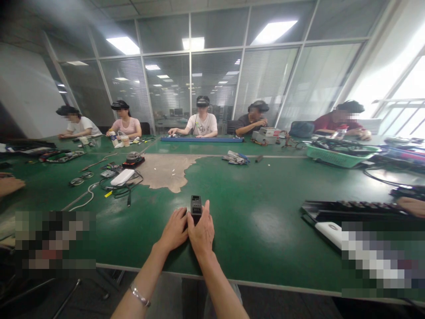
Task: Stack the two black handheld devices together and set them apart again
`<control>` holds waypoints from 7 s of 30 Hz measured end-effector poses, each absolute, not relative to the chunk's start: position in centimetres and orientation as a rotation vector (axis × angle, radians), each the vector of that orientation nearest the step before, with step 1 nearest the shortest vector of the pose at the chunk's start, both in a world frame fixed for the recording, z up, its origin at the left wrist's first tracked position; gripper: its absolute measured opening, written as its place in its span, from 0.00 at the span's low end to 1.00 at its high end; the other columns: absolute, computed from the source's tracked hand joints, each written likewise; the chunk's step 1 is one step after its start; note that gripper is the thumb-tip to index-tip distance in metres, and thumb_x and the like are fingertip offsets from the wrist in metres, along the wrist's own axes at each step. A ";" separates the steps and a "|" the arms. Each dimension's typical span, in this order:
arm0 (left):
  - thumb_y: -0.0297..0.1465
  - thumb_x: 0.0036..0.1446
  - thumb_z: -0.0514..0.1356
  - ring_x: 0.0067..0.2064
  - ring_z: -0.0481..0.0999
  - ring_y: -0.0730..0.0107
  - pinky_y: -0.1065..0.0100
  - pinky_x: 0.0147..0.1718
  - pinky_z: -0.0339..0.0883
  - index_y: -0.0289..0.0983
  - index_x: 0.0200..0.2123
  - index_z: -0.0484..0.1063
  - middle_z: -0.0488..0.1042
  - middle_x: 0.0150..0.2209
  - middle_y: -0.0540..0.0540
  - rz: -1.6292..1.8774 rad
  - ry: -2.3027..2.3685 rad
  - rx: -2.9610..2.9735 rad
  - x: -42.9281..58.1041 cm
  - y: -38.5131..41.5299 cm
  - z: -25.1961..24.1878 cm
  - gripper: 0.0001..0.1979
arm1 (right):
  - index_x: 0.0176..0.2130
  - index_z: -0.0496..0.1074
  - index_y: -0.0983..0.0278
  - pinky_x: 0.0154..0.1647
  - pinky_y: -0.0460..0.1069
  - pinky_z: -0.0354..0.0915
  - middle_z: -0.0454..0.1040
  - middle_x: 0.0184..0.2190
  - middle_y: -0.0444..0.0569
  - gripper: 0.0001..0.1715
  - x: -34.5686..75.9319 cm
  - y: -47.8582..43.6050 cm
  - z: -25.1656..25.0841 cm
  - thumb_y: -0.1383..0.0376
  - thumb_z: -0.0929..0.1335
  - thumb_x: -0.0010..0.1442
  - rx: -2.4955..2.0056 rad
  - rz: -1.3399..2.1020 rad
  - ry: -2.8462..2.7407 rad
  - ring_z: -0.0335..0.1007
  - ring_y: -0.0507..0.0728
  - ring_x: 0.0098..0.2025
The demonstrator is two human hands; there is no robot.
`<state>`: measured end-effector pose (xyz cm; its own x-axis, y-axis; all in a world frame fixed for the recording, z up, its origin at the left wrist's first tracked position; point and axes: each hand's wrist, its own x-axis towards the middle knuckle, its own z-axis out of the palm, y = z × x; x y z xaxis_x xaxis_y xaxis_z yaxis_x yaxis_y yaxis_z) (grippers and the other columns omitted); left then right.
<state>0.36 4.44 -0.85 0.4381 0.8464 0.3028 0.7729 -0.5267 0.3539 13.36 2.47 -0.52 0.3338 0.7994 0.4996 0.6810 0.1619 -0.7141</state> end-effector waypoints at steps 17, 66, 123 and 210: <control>0.42 0.67 0.57 0.68 0.60 0.47 0.45 0.67 0.50 0.40 0.62 0.64 0.63 0.66 0.36 0.669 1.433 2.561 0.3 4.3 -0.5 0.24 | 0.72 0.46 0.74 0.61 0.63 0.61 0.70 0.59 0.67 0.50 16.4 2.9 0.0 0.50 0.64 0.63 -1.578 0.099 -1.063 0.66 0.70 0.61; 0.43 0.70 0.53 0.69 0.59 0.47 0.46 0.68 0.52 0.34 0.65 0.61 0.63 0.67 0.33 0.667 1.467 2.582 0.5 4.5 -1.0 0.27 | 0.69 0.55 0.71 0.60 0.61 0.64 0.72 0.57 0.64 0.54 19.7 2.4 -0.8 0.43 0.68 0.57 -1.546 0.413 -1.190 0.71 0.67 0.57; 0.35 0.66 0.56 0.70 0.58 0.47 0.47 0.68 0.52 0.36 0.66 0.61 0.63 0.66 0.35 0.657 1.489 2.585 0.6 4.1 -0.9 0.27 | 0.72 0.43 0.74 0.50 0.61 0.69 0.75 0.54 0.67 0.48 13.6 2.2 4.2 0.55 0.63 0.64 -1.657 0.097 -1.436 0.76 0.69 0.51; 0.32 0.66 0.53 0.68 0.60 0.47 0.43 0.66 0.56 0.33 0.61 0.65 0.61 0.67 0.30 0.812 1.414 2.525 0.5 4.5 -1.4 0.22 | 0.73 0.42 0.74 0.50 0.62 0.70 0.75 0.54 0.68 0.50 13.1 2.0 1.0 0.51 0.64 0.66 -1.698 0.173 -1.495 0.76 0.69 0.52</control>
